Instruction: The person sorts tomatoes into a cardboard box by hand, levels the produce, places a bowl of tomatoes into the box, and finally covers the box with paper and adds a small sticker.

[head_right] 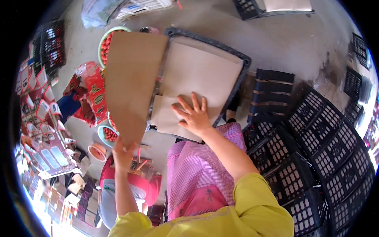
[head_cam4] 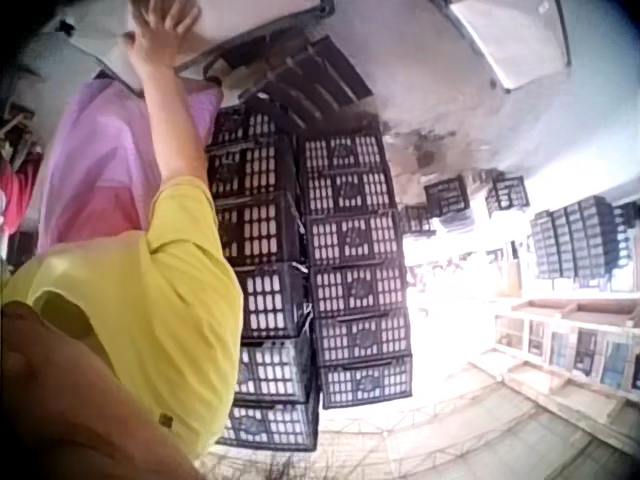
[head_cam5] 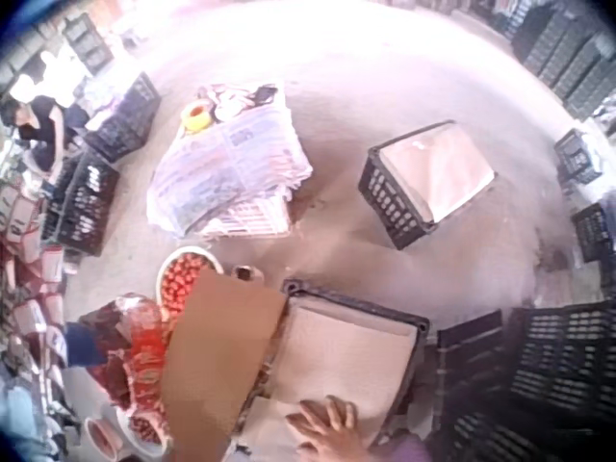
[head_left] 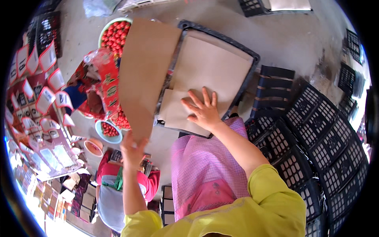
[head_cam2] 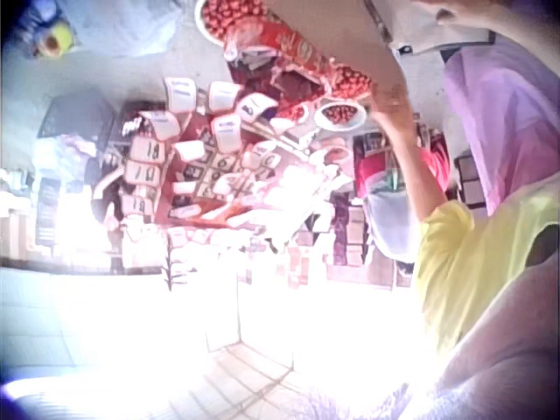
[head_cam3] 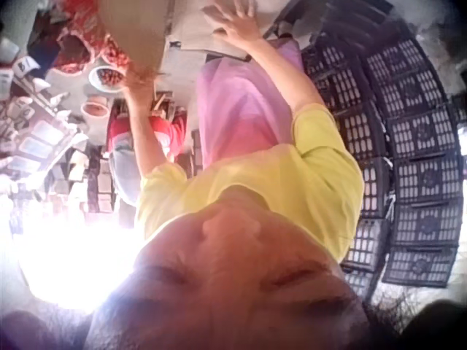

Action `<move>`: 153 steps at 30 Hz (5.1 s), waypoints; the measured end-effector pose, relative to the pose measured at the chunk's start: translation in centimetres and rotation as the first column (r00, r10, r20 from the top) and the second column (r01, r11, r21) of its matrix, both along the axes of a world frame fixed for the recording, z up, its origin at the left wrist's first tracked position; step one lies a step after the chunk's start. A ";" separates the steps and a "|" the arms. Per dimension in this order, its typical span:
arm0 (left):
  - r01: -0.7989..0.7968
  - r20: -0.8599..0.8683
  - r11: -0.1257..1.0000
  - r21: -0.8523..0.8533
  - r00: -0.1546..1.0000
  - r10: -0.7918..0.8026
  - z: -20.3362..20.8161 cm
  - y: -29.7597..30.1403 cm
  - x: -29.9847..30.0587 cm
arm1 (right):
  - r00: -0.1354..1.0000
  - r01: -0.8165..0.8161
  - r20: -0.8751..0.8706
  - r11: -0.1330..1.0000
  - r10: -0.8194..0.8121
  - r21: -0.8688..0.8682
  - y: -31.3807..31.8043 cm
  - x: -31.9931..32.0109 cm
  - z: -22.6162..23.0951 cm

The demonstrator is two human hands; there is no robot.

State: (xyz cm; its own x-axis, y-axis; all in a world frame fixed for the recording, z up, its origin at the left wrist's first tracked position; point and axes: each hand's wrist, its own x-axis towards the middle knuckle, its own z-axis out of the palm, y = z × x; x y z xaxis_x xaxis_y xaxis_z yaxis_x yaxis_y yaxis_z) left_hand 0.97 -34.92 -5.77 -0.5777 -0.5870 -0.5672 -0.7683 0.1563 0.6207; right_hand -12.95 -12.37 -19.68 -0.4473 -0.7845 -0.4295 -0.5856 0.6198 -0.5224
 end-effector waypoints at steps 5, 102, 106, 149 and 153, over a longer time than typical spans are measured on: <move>0.758 0.047 0.638 -0.136 0.648 -0.760 -2.6 8.6 -3.3 | 0.983 0.163 0.092 0.986 -0.159 -0.039 -0.6 -0.1 0.4; 0.804 0.254 0.594 -0.038 0.583 -0.772 -10.8 14.2 -10.0 | 0.855 -0.117 0.174 0.508 0.489 -0.853 -25.1 11.0 27.3; 0.756 0.208 0.655 0.007 0.639 -0.740 -11.4 14.0 -9.5 | 0.747 0.182 0.551 0.684 0.371 -0.707 -18.0 6.5 23.9; 0.721 0.180 0.665 -0.193 0.693 -0.698 -9.7 15.0 -10.1 | 0.895 0.407 -0.129 0.901 -0.427 -0.151 3.0 -8.3 1.5; 0.763 0.245 0.601 -0.239 0.646 -0.723 -10.5 15.2 -9.4 | 0.866 0.442 -0.235 0.896 -0.442 -0.056 2.3 -8.9 2.7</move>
State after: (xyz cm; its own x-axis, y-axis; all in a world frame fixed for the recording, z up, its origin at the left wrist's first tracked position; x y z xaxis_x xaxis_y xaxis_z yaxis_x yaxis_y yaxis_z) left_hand -8.40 -19.74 -16.26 -0.8355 -0.1281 -0.5343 -0.3611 0.8610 0.3582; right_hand -21.86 -10.07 -17.01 -0.8346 -0.4812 -0.2682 -0.3561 0.8427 -0.4039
